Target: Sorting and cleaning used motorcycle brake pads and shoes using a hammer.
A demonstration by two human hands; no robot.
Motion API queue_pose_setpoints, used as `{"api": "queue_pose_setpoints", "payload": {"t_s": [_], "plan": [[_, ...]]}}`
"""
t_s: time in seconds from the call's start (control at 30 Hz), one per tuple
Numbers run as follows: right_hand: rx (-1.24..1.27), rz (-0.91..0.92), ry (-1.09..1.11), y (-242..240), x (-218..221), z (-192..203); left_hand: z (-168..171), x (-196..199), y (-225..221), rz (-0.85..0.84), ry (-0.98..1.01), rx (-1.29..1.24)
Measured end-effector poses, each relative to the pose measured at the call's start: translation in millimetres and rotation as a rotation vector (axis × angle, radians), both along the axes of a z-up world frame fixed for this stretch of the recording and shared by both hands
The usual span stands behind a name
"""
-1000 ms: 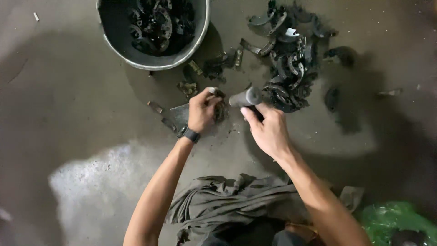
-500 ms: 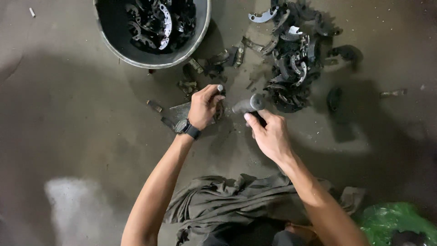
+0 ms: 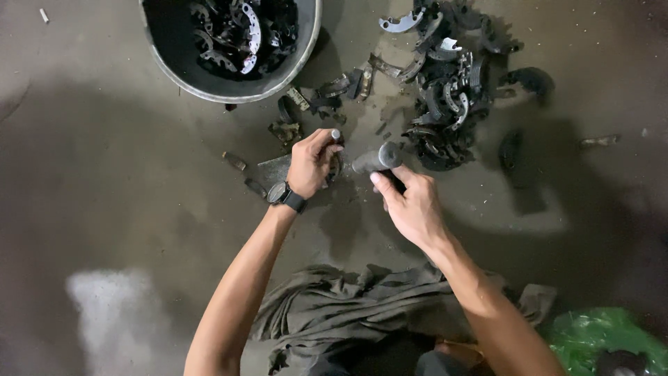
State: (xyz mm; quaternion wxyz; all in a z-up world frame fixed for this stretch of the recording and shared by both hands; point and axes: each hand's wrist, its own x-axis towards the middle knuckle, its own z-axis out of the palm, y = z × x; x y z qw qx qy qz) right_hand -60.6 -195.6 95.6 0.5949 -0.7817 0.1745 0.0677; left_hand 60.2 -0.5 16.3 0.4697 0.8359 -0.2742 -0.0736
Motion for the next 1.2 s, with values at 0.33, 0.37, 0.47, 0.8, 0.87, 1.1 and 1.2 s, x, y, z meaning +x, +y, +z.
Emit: {"api": "queue_pose_setpoints", "payload": {"t_s": [0.33,0.37,0.47,0.8,0.87,1.1,1.2], "plan": [[-0.028,0.026,0.035,-0.3,1.8,10.0,0.3,-3.1,-1.0,-0.024,-0.013,0.005],[-0.038,0.027,-0.016,-0.2,3.0,13.9,0.0,-3.1,-0.9,-0.041,-0.008,-0.014],[-0.094,0.019,-0.161,1.4,8.1,31.2,1.2,-3.3,-1.6,-0.069,0.016,-0.042],[-0.280,0.152,-0.235,-1.0,48.5,45.6,-8.7,-2.4,1.4,-0.104,-0.031,-0.056],[-0.245,0.107,-0.259,6.9,41.4,43.7,0.1,-4.0,-0.3,-0.087,0.035,-0.027],[-0.221,0.178,-0.406,6.0,38.6,42.0,-0.9,-5.7,3.6,-0.059,0.001,0.004],[-0.205,0.083,-0.532,14.1,30.9,38.8,-6.7,-7.7,4.2,-0.045,-0.016,-0.021]]}}
